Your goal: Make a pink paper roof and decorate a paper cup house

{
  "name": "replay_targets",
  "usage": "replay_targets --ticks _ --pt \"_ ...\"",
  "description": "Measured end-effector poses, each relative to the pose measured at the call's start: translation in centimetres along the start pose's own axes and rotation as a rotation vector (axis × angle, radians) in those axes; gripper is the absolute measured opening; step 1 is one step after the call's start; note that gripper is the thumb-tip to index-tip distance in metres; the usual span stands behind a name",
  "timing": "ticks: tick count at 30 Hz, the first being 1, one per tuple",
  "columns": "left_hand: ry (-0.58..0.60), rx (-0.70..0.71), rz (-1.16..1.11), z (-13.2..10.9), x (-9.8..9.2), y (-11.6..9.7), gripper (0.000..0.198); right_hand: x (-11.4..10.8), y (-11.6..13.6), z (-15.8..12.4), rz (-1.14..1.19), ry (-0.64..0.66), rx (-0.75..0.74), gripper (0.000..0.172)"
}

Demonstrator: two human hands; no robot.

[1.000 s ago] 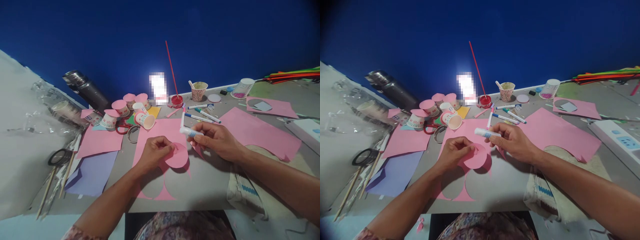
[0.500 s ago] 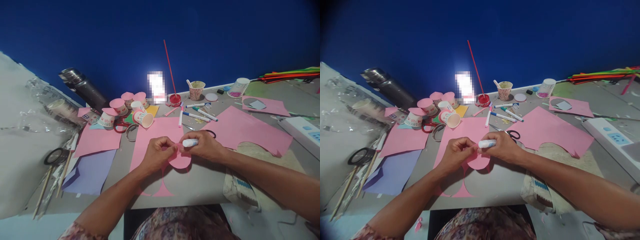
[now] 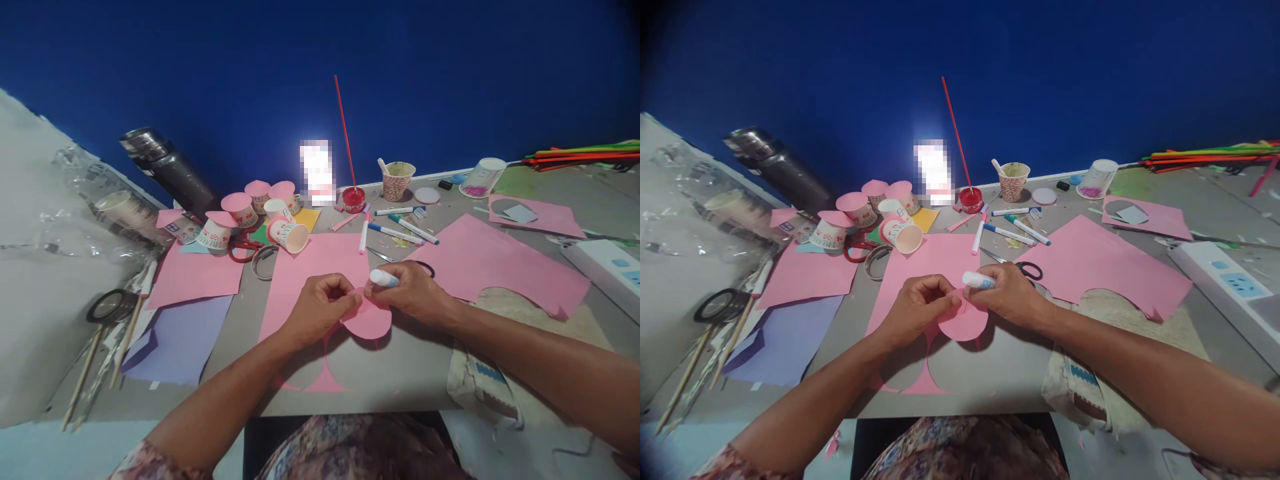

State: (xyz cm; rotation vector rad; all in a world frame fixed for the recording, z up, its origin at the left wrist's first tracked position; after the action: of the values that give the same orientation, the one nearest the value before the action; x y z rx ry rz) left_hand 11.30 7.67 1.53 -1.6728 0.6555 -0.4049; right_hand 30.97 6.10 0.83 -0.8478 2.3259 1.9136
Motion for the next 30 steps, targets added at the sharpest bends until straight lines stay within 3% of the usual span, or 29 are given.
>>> replay_targets --ticks 5,14,30 --pt "0.037 -0.031 0.031 -0.2 0.2 -0.2 0.025 0.0 0.1 -0.1 -0.003 0.002 0.028 0.018" --pt "0.061 -0.046 0.017 0.0 -0.3 0.7 0.038 0.0 1.0 -0.3 -0.049 0.022 0.029 0.031" --pt "0.106 -0.053 0.031 0.2 -0.6 1.0 0.037 0.0 0.7 0.0 -0.033 0.081 0.053 0.034"
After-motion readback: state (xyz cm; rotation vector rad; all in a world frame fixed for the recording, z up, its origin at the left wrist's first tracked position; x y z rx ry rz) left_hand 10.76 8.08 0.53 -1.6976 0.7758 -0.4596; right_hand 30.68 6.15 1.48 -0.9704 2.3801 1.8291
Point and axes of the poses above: each hand's wrist, its own z-axis towards the middle knuckle, its own x-axis out of the palm, y = z × x, the point moved 1 cm from there along z, towards the middle knuckle, and after that the axes turned 13 degrees about y, right-handed, at the moved point
